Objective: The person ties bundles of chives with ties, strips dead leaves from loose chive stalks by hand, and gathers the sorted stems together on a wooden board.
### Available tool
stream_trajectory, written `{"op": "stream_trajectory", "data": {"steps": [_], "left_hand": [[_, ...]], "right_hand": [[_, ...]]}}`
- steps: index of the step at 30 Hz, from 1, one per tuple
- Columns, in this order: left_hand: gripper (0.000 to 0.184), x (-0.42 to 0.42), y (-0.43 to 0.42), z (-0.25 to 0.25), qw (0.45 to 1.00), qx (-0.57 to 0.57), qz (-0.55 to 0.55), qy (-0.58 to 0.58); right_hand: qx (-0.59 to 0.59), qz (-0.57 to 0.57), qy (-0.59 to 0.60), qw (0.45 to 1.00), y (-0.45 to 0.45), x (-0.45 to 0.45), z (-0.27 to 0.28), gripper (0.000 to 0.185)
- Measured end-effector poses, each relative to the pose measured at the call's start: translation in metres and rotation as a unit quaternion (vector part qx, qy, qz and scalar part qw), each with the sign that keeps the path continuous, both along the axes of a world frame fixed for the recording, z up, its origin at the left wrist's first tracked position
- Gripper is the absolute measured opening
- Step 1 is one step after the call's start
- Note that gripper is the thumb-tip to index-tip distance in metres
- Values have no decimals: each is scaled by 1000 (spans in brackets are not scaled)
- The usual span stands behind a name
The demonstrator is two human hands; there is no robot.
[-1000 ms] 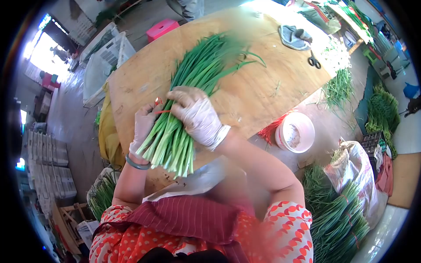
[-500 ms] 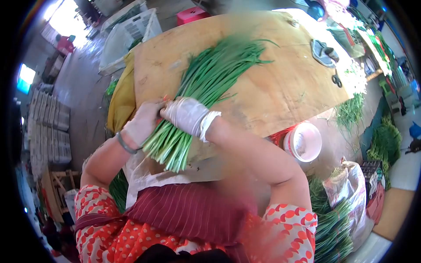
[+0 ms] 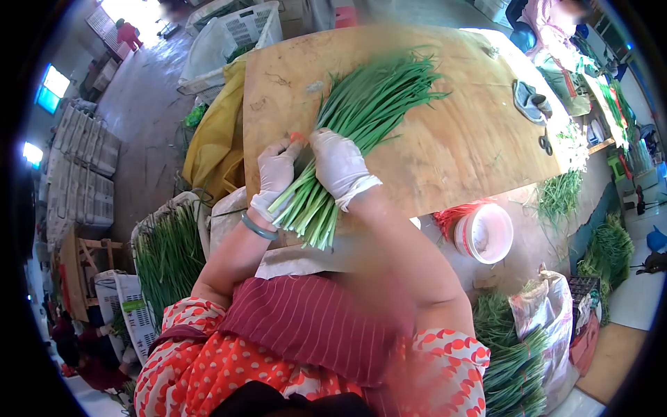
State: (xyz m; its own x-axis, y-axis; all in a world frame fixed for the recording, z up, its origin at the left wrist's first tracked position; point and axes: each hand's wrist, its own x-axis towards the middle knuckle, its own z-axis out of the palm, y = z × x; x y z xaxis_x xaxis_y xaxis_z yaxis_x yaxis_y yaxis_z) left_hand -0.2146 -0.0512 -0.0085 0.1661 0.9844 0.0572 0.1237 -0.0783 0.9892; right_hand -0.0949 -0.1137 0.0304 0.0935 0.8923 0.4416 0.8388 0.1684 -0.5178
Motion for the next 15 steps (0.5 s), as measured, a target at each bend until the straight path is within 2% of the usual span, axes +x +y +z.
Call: {"op": "stream_trajectory", "data": {"steps": [7,9,13,15], "left_hand": [[16,3,-8,7,998,58,25,32],[16,5,-4,1,999,42,21,1],[14,5,-4,-1,999,40,21,12],[14,4,-9,6,984,147,26,93]], "right_hand": [[-85,6,-90,992,4,-3,13,18],[-78,9,-86,993,7,-2,10,18],[-77,4,-77,994,7,-3,10,19],[-62,-2,-68,996,5,-5,10,18]]}}
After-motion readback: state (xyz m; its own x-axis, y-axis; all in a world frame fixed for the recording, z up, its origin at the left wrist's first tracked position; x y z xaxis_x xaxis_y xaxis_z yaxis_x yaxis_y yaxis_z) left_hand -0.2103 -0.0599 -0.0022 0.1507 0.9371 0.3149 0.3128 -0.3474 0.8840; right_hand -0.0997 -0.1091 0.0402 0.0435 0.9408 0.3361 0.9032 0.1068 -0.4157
